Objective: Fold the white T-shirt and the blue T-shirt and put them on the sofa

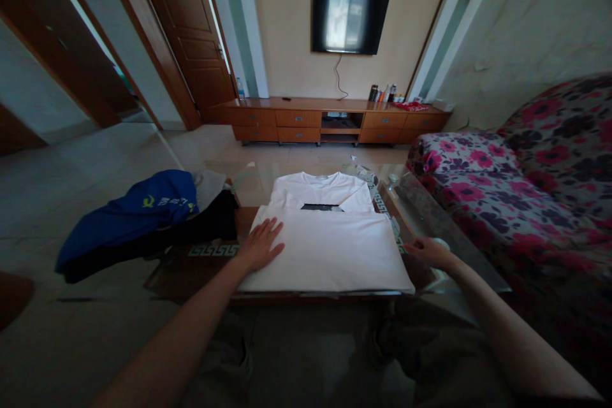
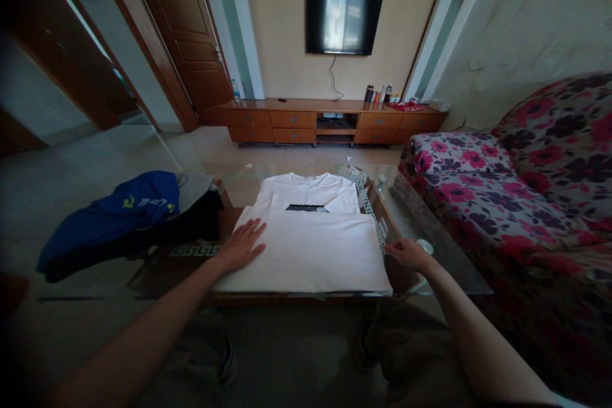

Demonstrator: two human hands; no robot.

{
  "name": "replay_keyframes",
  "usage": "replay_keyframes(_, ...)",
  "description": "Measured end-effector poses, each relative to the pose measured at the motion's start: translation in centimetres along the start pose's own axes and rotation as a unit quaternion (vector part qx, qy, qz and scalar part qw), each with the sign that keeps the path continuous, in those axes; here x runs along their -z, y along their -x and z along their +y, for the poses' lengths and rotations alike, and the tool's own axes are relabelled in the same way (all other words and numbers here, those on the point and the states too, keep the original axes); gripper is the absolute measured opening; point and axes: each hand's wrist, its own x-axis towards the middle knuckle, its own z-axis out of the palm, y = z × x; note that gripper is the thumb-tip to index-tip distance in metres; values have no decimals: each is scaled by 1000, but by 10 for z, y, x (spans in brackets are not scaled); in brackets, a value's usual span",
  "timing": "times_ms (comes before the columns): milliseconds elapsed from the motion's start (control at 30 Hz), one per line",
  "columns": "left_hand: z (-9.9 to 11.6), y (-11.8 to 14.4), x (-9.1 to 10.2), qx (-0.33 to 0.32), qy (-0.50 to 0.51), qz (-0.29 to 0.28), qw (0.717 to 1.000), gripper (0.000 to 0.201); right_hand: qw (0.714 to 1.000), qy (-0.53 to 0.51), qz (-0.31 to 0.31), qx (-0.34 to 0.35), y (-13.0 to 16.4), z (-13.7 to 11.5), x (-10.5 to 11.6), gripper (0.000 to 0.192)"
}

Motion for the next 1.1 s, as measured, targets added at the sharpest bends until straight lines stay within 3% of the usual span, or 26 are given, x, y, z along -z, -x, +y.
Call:
replay_keyframes(67,2,3,1,-1,-1,4,1000,71,986,39,159,29,-13,-21,-11,56)
replay_keyframes(133,5,5,-1,8,-3,11,1000,72,972,69,205,94,-21,-44,-29,62)
replay_keyframes(200,7,6,-4,23,-4,19,1000,72,969,106,189,120,-28,-63,-50,68)
replay_keyframes(300,8,4,-9,33,-3,28,999,72,970,137,174,103,-39,-75,-71,71)
replay_keyframes(533,9,-21,-11,47,3,47,998,66,964,150,202,84,-71,-74,-57,69)
replay_keyframes(667,21,-22,-8,47,-9,77,996,60,960,146,227,81,-56,-89,-61,75)
replay_keyframes(767,28,-12,-5,11,1,62,998,60,958,140,203,144,-31,-91,-75,72)
replay_keyframes(900,28,4,-1,-5,23,29,999,60,953,145,175,200,-7,-73,-80,68)
replay_keyframes(1100,13,18,3,-10,23,16,1000,62,960,149,157,177,-5,-48,-69,67)
